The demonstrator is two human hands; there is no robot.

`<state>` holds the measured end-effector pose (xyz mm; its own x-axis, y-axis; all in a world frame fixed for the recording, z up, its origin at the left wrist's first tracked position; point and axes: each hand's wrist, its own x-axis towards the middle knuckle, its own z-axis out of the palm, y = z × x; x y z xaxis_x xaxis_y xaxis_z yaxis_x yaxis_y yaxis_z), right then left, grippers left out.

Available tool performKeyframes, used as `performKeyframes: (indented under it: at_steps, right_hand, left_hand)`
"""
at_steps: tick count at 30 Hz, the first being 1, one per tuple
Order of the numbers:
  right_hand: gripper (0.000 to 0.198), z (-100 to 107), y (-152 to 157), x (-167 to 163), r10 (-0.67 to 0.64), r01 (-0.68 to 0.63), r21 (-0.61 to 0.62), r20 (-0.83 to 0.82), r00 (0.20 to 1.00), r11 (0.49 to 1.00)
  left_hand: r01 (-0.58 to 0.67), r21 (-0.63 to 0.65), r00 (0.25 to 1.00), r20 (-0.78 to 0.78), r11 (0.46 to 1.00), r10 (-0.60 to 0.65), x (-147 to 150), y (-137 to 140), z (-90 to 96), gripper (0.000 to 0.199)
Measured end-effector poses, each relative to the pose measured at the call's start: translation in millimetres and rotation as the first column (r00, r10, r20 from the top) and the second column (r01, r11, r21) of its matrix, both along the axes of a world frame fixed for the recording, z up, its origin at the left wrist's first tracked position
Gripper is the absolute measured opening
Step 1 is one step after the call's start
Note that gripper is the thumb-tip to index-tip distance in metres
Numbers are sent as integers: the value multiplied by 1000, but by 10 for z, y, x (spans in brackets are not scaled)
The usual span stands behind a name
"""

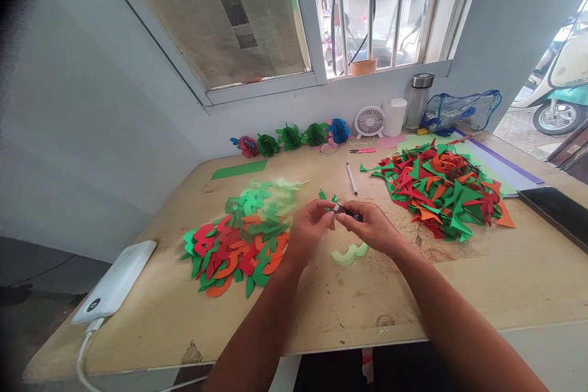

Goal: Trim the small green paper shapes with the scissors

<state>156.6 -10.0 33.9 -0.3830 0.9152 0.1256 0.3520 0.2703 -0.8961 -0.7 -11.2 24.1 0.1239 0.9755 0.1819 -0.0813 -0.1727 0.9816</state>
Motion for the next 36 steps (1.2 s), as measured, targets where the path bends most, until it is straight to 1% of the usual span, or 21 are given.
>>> performKeyframes:
  at_steps: [26, 30, 36]
  right_hand:
    - [30, -6, 5, -4, -5, 5, 22, 15, 1000, 1000]
    - [31, -32, 21, 8, -5, 4, 38, 28, 1000, 999]
    - [32, -70, 34, 16, 0, -1, 21, 34, 999, 1000]
  left_hand:
    - [18, 1, 1000, 14, 1000, -18, 7, 8, -24, 12]
    - [7, 3, 1000, 15, 1000, -7, 5, 16, -39, 12]
    - [-23, 8, 999, 25, 1000, 23, -3, 27, -61, 13]
